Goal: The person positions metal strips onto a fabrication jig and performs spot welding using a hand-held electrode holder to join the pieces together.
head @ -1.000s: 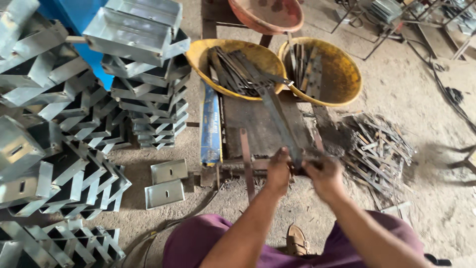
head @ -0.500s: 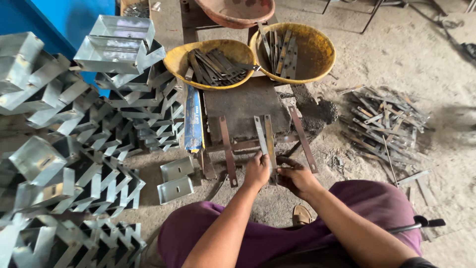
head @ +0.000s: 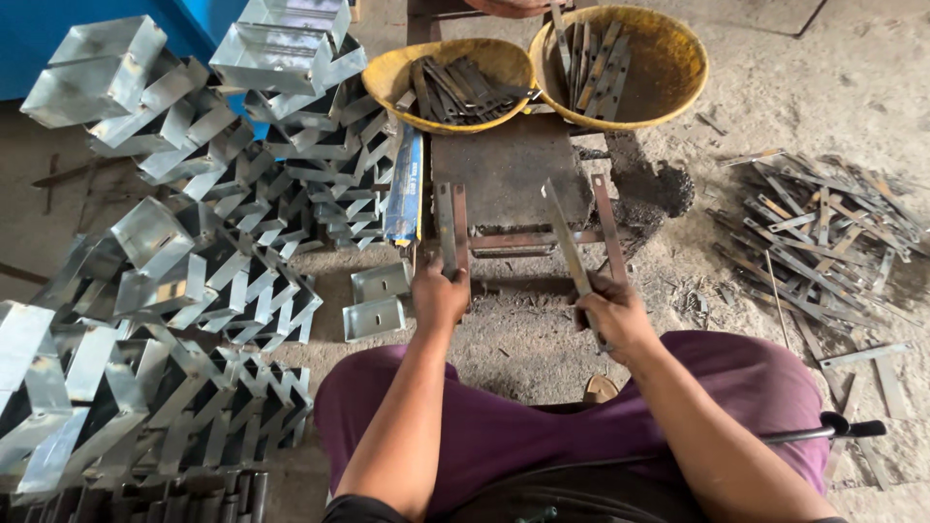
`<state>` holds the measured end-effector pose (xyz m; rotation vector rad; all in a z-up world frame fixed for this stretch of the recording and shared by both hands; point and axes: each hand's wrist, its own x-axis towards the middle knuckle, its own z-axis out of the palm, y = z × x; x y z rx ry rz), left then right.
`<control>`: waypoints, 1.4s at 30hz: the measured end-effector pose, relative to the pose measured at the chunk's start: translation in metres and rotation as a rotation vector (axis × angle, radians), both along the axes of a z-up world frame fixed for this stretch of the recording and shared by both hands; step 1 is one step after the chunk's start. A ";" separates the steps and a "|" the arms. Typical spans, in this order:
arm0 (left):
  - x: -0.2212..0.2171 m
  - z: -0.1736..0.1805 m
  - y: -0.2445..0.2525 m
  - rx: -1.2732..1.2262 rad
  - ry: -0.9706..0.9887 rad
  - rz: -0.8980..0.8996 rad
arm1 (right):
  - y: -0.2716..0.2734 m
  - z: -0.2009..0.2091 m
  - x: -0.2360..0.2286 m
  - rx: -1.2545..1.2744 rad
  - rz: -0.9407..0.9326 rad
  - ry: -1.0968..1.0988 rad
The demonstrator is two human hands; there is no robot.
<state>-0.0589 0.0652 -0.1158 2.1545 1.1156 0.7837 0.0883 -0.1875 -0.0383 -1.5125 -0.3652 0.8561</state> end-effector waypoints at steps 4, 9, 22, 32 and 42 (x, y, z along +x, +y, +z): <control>0.004 -0.017 -0.004 -0.214 0.004 -0.081 | -0.013 0.022 0.000 -0.108 -0.124 -0.098; 0.020 -0.029 0.000 -0.032 -0.104 -0.076 | -0.027 0.013 0.012 -0.140 -0.196 -0.125; 0.032 -0.039 0.009 -0.008 0.048 -0.011 | -0.024 -0.015 0.024 -0.201 -0.275 -0.128; 0.026 -0.001 0.006 -0.290 0.140 -0.053 | -0.019 -0.011 0.027 -0.282 -0.272 -0.241; 0.017 -0.016 0.021 -0.066 -0.045 -0.095 | -0.029 -0.010 0.036 -0.064 -0.328 -0.109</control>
